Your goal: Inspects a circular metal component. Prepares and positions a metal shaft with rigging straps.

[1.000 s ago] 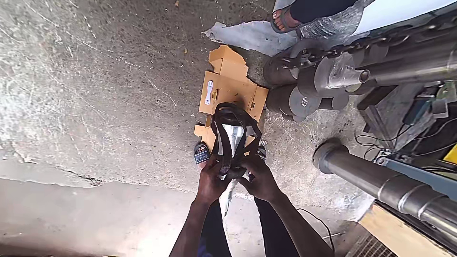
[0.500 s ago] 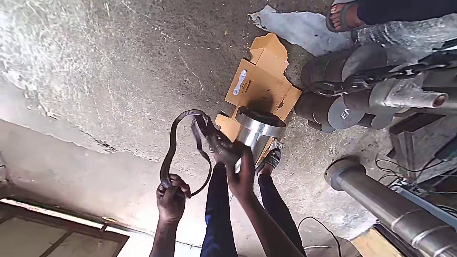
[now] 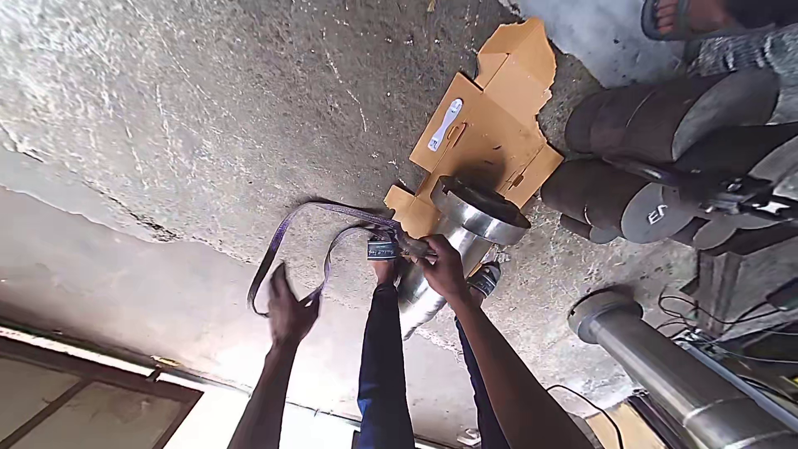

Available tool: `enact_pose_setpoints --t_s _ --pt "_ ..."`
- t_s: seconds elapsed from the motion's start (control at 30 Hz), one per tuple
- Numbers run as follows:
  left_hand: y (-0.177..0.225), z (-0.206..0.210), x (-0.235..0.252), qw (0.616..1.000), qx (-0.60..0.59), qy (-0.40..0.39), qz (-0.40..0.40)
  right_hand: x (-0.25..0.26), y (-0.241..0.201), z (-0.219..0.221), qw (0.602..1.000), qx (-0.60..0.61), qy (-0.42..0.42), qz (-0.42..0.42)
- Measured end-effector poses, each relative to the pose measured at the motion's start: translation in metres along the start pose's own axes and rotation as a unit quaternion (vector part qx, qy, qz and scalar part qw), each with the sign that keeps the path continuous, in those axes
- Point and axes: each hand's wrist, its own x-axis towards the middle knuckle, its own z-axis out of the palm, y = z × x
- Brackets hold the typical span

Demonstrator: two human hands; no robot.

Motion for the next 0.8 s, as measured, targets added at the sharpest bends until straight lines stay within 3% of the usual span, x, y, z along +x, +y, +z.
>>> enact_pose_setpoints --t_s 0.07,0.13,0.23,0.3,0.4,0.47,0.53,0.7,0.8 --pt "0.058 0.021 0.005 0.969 -0.021 -0.075 0.236 -0.013 -0.004 0.003 0.993 0.086 -0.080 0.006" --pt "0.108 0.050 0.019 0.927 -0.034 -0.147 0.343 -0.020 -0.007 -0.001 0.969 0.215 -0.092 0.079" --pt "0.136 0.086 0.050 0.917 -0.025 -0.226 0.327 -0.014 0.016 -0.014 0.915 0.370 -0.022 0.159" --pt "0.145 0.099 0.054 0.914 0.051 -0.285 0.285 -0.022 0.054 -0.024 0.914 0.346 -0.005 0.213" --pt "0.149 0.130 0.089 0.948 0.120 -0.239 0.174 -0.023 0.127 -0.052 0.928 0.231 0.101 0.276" --pt "0.149 0.154 0.122 0.961 0.107 -0.223 0.124 -0.023 0.184 -0.072 0.888 0.228 0.209 0.340" --pt "0.158 0.179 0.147 0.954 0.078 -0.259 0.131 -0.018 0.237 -0.090 0.837 0.290 0.264 0.381" --pt "0.196 0.267 0.186 0.897 -0.189 -0.361 0.170 0.029 0.297 -0.101 0.808 0.445 0.176 0.343" --pt "0.218 0.287 0.197 0.896 -0.133 -0.363 0.220 0.041 0.324 -0.104 0.795 0.478 0.132 0.348"
